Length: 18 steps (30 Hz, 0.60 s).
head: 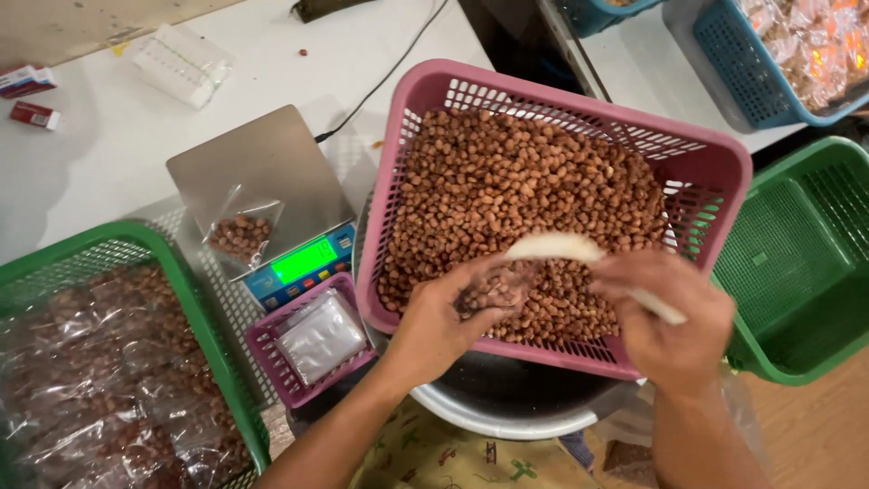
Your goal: Scooping peanuts from a large basket into small plastic bags and weighing them on a digital scale for packaging.
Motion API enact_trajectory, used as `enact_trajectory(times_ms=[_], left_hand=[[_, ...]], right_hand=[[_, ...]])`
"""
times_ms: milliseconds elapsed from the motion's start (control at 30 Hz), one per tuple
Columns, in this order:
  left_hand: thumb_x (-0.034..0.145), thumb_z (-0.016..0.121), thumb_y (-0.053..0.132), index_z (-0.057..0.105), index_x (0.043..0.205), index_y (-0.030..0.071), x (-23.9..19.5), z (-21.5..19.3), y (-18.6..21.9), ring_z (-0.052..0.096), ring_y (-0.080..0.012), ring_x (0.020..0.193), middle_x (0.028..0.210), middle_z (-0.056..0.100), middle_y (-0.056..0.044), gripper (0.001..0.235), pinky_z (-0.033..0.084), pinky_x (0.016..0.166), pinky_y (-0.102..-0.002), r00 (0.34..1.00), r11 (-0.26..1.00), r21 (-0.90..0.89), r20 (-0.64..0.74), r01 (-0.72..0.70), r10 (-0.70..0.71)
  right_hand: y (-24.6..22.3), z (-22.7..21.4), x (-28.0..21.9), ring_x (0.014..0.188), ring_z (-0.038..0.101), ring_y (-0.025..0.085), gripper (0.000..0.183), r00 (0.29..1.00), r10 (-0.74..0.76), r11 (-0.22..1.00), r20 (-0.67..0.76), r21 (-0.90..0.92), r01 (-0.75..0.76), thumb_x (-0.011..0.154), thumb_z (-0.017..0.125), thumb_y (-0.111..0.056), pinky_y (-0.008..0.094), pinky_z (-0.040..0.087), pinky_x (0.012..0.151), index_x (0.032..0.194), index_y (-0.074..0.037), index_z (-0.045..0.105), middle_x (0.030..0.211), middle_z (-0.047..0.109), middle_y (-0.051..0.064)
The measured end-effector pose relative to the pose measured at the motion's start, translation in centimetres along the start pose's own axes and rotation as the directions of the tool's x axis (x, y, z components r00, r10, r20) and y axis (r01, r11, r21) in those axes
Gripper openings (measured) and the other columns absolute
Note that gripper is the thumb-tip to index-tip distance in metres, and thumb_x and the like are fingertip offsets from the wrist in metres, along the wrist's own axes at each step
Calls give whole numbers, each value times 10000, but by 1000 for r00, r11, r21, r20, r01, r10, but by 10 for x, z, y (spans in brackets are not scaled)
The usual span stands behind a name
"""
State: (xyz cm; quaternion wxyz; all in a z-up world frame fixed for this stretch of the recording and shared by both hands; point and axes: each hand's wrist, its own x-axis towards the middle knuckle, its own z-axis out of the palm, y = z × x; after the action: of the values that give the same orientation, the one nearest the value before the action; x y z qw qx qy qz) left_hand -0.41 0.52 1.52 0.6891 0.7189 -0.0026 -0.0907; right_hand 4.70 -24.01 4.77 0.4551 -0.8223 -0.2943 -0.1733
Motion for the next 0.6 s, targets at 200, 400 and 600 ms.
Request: enact_trajectory(times_ms=[200,400,600], left_hand=[[906,722,117,419,1539,165,-3,-6,-10,553,-277,1405,1481,589,-148,704,578,996,-397,1000,997,-69,4,-23,23],[977,646,304,787,1014,68,-19,-49,-22,736,-127,985,1057,801,-40,277,572,862,-283,975,993,-99,-216,-67,44],[812,766,289,609,748,164,13,-225,-112,541,-351,1163,1348,557,-189,212,316,944,-507,639,482,876,-375,7,672]], right_hand=[[-6,7,-10,810,771,316,231,996,-85,996,2,-41,85,860,600,292,331,670,728,995,121,678,954,722,284],[39,-8,-59,1073,674,342,101,987,136,972,-91,-183,-151,1178,652,74,428,519,1047,1228,142,708,1162,702,249],[35,-8,-67,942,675,394,204,936,352,910,-34,-223,-350,1351,481,69,455,521,874,1384,244,579,1139,658,363]])
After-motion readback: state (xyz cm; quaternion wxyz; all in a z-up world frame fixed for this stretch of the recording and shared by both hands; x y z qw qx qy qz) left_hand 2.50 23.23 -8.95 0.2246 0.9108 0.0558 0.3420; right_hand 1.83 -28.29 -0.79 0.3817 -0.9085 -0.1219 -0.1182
